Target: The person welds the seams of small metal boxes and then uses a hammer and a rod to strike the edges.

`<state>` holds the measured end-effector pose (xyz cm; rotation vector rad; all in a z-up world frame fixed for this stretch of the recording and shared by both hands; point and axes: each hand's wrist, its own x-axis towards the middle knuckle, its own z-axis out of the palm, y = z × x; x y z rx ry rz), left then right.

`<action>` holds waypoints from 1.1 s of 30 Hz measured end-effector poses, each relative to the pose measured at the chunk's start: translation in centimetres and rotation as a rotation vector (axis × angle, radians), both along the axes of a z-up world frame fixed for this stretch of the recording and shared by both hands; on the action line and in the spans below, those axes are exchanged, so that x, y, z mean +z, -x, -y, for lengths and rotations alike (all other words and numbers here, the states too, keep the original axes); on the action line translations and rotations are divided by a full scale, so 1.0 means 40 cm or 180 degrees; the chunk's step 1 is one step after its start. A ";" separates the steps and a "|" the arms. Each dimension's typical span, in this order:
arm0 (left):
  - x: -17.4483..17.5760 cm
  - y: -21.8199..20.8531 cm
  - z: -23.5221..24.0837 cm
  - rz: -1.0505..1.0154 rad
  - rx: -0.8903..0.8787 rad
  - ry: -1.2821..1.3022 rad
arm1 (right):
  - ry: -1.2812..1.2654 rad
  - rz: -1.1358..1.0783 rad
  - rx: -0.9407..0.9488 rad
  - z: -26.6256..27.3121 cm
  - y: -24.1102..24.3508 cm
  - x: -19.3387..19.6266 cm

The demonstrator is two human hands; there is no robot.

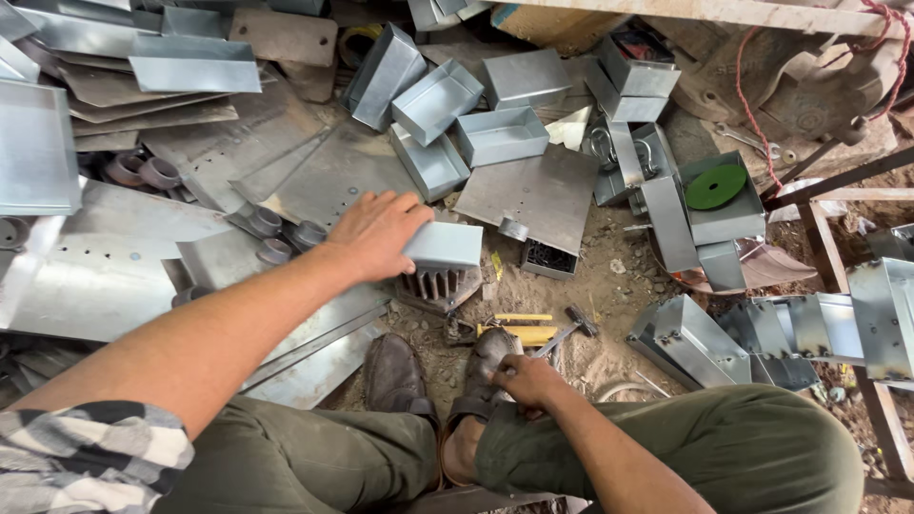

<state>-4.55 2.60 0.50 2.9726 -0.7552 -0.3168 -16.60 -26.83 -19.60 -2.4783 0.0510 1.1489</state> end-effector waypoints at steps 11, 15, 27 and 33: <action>-0.116 0.064 0.008 -0.0234 -0.0046 -0.0109 | -0.0914 0.0091 -0.2122 0.019 -0.030 -0.031; -0.206 0.070 -0.024 0.0465 -0.0728 -0.0627 | -0.2110 0.0304 -0.3964 0.008 -0.061 0.070; -0.204 0.014 -0.084 0.0283 -0.0633 -0.0487 | -0.4083 0.2603 -0.2276 -0.029 0.032 0.487; -0.148 -0.081 -0.128 0.0737 0.0346 0.0820 | -0.3347 0.1961 -0.1591 -0.060 0.037 0.478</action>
